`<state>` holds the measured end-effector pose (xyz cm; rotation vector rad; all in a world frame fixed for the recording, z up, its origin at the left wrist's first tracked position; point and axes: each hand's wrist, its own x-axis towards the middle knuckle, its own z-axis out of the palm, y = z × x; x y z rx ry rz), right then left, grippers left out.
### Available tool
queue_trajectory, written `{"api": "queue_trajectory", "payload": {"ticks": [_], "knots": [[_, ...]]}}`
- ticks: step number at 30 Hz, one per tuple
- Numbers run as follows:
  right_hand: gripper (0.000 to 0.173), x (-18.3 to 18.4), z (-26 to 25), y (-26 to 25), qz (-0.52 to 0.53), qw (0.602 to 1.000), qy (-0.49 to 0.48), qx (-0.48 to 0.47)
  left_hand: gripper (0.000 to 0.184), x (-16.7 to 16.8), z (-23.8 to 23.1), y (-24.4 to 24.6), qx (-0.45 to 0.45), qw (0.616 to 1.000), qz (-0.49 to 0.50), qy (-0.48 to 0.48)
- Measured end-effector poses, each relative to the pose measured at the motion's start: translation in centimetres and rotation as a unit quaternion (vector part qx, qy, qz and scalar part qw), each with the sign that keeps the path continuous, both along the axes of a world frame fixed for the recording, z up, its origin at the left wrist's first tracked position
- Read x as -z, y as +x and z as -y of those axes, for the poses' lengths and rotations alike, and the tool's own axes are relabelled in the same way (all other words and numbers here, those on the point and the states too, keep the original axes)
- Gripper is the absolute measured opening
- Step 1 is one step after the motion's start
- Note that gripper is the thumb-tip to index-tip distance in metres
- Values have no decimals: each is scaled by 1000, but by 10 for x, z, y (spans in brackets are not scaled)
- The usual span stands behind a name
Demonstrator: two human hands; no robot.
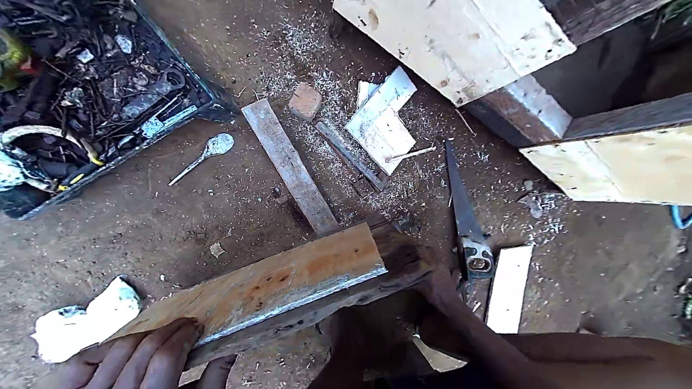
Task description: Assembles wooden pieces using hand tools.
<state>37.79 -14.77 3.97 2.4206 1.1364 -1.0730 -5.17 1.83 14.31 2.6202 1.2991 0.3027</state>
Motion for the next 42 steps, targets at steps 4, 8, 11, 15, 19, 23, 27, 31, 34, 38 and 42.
{"api": "queue_trajectory", "payload": {"ticks": [4, 8, 11, 15, 19, 23, 27, 31, 34, 38, 42], "knots": [[53, 4, 1, -4, 1, 1000, -2, -16, 40, -13, -20, 9, -8, 997, -54, -51], [51, -11, 3, -2, 26, 992, 110, -56, 44, -13, -38, 18, -29, 998, -50, -33], [48, -37, -9, -1, 18, 971, 234, -52, 46, -21, -44, 24, -14, 998, -68, -6], [40, -118, -28, -15, 36, 871, 481, -93, 36, -49, -29, 52, 32, 993, -113, 23], [32, -190, -60, -42, 8, 775, 604, -184, 25, -75, -25, 88, 65, 984, -162, 30], [57, -186, -98, -59, -20, 813, 490, -314, 23, -99, -17, 131, 86, 972, -216, -8], [47, -160, -99, -61, -86, 831, 422, -352, 16, -102, 0, 151, 131, 967, -220, -2], [38, -129, -69, -57, -113, 815, 477, -310, 12, -96, 11, 154, 168, 962, -207, 52], [35, -110, -52, -51, -80, 777, 555, -287, 20, -95, 15, 146, 224, 956, -110, 154], [36, -90, -27, -36, -76, 750, 603, -260, 27, -114, 25, 97, 208, 929, 63, 299], [34, -83, -9, -31, -98, 741, 620, -238, 61, -118, 39, 47, -110, 951, 206, 203]]}}
